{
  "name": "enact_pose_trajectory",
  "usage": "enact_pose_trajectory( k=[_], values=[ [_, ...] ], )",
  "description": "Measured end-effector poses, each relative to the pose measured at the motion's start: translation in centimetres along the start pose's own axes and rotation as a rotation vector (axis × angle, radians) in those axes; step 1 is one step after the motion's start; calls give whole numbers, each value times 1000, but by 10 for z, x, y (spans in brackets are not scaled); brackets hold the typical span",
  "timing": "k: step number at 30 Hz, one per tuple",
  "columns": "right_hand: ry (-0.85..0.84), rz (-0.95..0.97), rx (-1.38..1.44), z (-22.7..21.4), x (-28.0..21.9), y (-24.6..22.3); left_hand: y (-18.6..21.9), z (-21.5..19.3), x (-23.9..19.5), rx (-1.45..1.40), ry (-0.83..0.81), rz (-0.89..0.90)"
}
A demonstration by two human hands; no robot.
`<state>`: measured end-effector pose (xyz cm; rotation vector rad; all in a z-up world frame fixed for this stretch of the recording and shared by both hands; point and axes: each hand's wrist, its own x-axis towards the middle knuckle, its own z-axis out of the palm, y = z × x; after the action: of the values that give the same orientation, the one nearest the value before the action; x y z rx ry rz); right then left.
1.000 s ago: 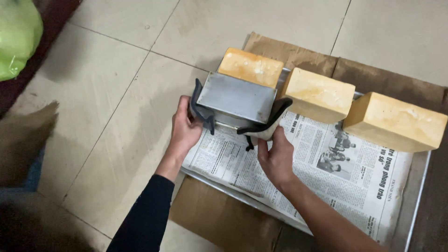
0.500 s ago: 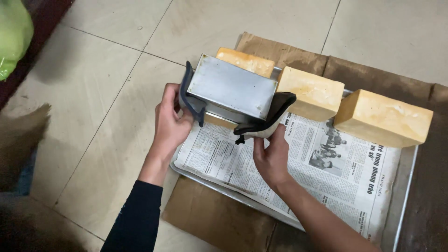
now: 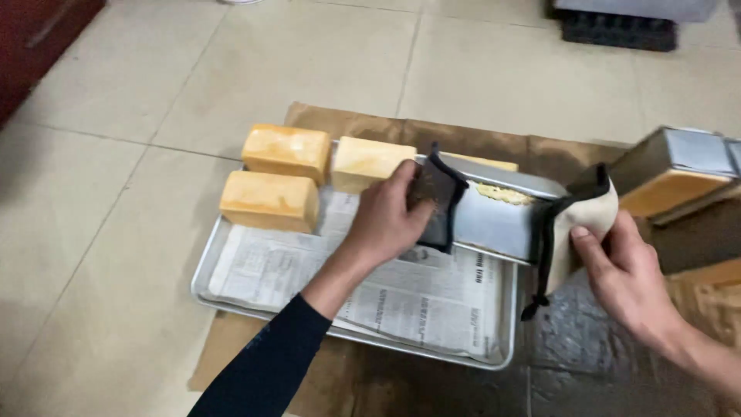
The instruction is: Removing rectangular baked cakes from metal molds using oven mitts and placing them onto a tray.
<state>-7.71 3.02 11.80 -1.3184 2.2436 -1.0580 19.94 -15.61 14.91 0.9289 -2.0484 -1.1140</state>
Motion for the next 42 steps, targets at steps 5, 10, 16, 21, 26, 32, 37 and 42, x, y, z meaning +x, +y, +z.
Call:
enact_pose_trajectory(
  k=[5,10,16,21,26,32,37,42],
  values=[
    [-8,460,267,-75,-40,130,8,128,14,-20,-300,-17],
    [-53,1004,608,-93,-113,310,-22,242,8,-146,-569,-215],
    [174,1142,803,-94,-164,286,-46,280,-2,-280,-620,-416],
    [60,763,514,-72,-165,241,-54,275,-15,-341,-592,-349],
    [90,622,-137,-46,-143,216,-44,272,-14,-253,-653,-309],
    [191,722,-346,-85,-164,201,-10,282,5,-342,-823,-255],
    [344,939,-321,-167,-224,196,49,338,19,-474,-1011,47],
    [450,1022,-459,-259,-310,182,132,399,0,-518,-1193,67]
  ],
)
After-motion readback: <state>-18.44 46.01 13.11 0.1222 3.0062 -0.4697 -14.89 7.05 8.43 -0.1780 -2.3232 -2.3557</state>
